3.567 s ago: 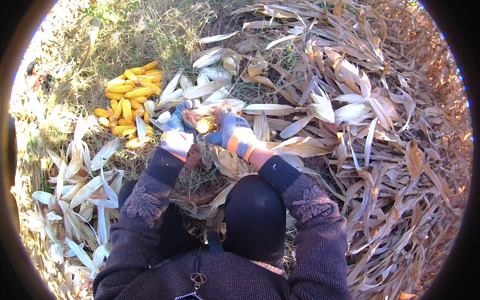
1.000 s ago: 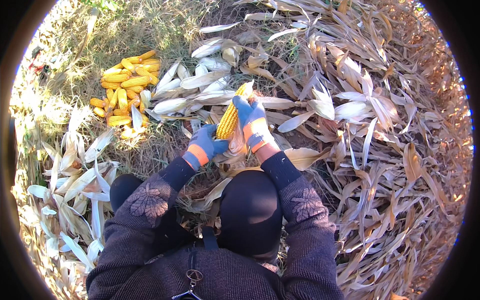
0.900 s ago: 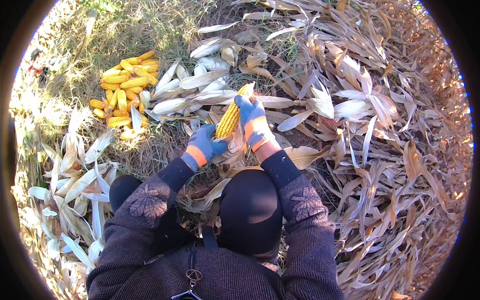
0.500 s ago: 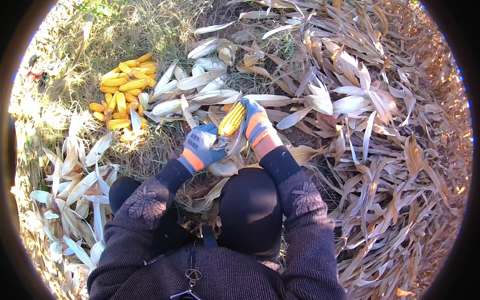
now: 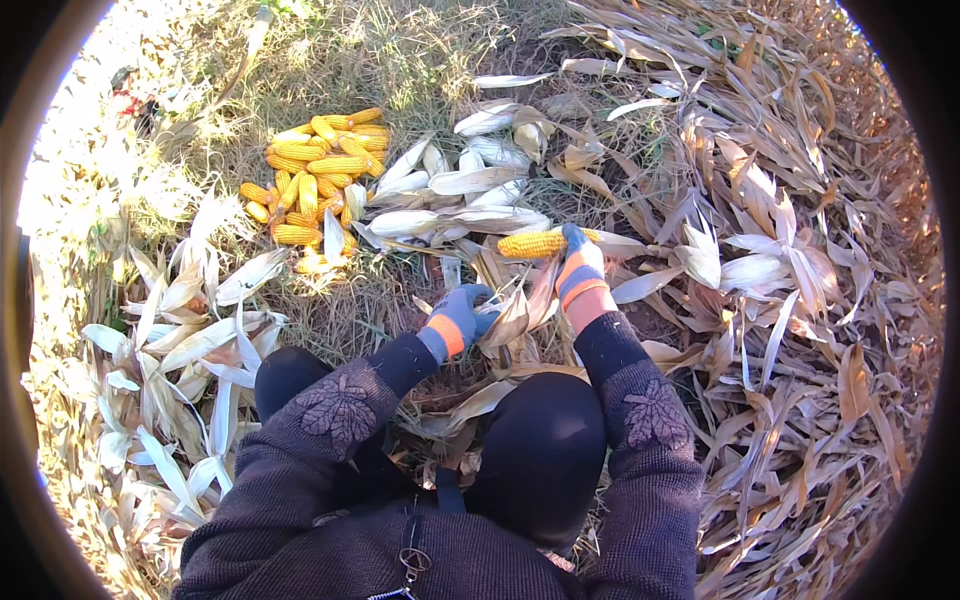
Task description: The person sits on the ground in a cornfield and shucks corn cobs by hand, removing the husks and placing the cleaned cobs into a growing pile. The person handles each cob individually, peeling away the dried husks and silk.
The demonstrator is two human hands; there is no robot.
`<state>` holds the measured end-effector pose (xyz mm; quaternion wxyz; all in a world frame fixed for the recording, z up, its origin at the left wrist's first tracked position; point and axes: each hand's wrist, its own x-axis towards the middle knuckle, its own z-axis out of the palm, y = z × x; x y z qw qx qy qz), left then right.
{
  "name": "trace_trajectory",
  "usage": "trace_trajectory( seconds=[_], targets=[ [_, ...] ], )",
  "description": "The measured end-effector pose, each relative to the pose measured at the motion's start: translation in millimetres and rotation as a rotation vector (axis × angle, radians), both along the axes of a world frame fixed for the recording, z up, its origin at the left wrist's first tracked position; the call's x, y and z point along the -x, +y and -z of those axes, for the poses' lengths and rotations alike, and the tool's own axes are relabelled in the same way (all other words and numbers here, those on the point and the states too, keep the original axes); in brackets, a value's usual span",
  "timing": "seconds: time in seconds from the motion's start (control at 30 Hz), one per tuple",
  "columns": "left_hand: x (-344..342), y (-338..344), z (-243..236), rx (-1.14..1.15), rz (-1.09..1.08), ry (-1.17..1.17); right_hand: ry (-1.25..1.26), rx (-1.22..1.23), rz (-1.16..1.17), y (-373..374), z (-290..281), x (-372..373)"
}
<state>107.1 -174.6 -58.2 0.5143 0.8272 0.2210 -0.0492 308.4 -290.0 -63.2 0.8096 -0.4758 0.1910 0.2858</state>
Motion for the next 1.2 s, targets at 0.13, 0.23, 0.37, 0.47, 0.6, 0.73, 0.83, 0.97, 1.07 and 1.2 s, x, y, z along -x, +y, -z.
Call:
trace_trajectory(
  seconds=[0.13, 0.23, 0.37, 0.47, 0.6, 0.73, 0.83, 0.97, 1.07, 1.2],
  targets=[
    [0, 25, 63, 0.561, -0.389, -0.335, -0.272, -0.338, -0.495, 97, -120, 63],
    [-8, 25, 49, 0.745, -0.478, -0.414, -0.455, -0.275, -0.6, 93, -132, 52],
    [-6, 21, 35, 0.749, -0.531, -0.412, -0.728, 0.025, -0.553, 69, -106, 43],
    [-4, 24, 31, 0.69, -0.544, -0.414, -0.815, 0.097, -0.635, 42, -111, 47],
    [-5, 26, 12, 0.517, -0.525, -0.396, -0.888, 0.314, -0.832, -3, -106, 53],
    [-7, 20, 1, 0.679, -0.551, -0.737, -1.15, 0.427, -1.043, -37, -66, 61],
    [-11, 32, -1, 0.759, -0.523, -0.494, -1.508, 0.825, -1.195, -52, -39, 63],
    [-25, 34, 14, 0.696, -0.445, -0.581, -1.066, 0.75, -0.876, -65, -50, 76],
    [-35, 31, 12, 0.769, -0.343, -0.677, -0.84, 0.506, -0.668, -101, -19, 49],
    [-24, 25, -54, 0.516, -0.333, -0.803, -0.421, 0.183, -0.096, -158, -98, 9]
  ],
)
